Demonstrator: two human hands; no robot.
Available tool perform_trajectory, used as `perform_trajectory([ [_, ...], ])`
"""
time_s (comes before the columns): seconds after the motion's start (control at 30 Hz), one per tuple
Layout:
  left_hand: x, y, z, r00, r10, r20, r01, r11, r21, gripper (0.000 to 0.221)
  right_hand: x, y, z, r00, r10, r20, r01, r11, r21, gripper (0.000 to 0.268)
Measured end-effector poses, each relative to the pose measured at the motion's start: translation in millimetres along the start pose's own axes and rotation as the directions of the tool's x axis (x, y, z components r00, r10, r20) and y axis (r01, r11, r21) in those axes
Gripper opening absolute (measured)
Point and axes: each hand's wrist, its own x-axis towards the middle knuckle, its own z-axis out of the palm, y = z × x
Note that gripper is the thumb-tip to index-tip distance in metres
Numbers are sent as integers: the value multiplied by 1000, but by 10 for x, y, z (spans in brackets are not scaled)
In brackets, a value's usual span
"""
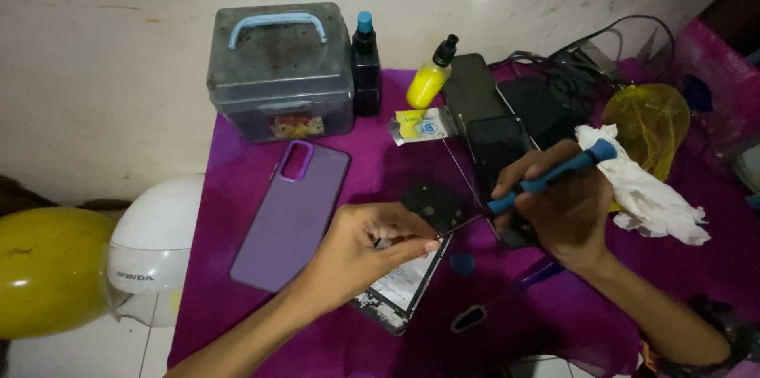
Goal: The person uses a blue-handled screwdriver to remove screws from the back of a disassembled smartphone. The phone is held in the left hand while the right hand operates the tool. The back cover remains attached but is being worked on to separate it from the chassis.
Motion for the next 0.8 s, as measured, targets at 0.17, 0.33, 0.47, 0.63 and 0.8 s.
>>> perform_trajectory([
  [0.17,-7,21,6,1000,-15,-8,15,1000,-2,7,-29,41,-37,1000,-15,17,16,999,-52,26],
  [0.33,-8,7,10,1000,-19,-6,19,999,-39,6,-2,-26,18,997,-54,54,57,997,-55,22],
  [0.47,-5,4,27,997,-54,-52,50,996,-68,7,-32,-15,10,997,-63,54,66,996,-57,26],
  [0.63,-4,-41,43,987,-68,-145,54,994,-94,4,-44,-11,15,995,-81,63,78,996,41,31],
  [0.8,-5,-93,36,980,110,-167,-123,990,-68,7,-22,-30,66,992,-109,59,109,994,-5,30],
])
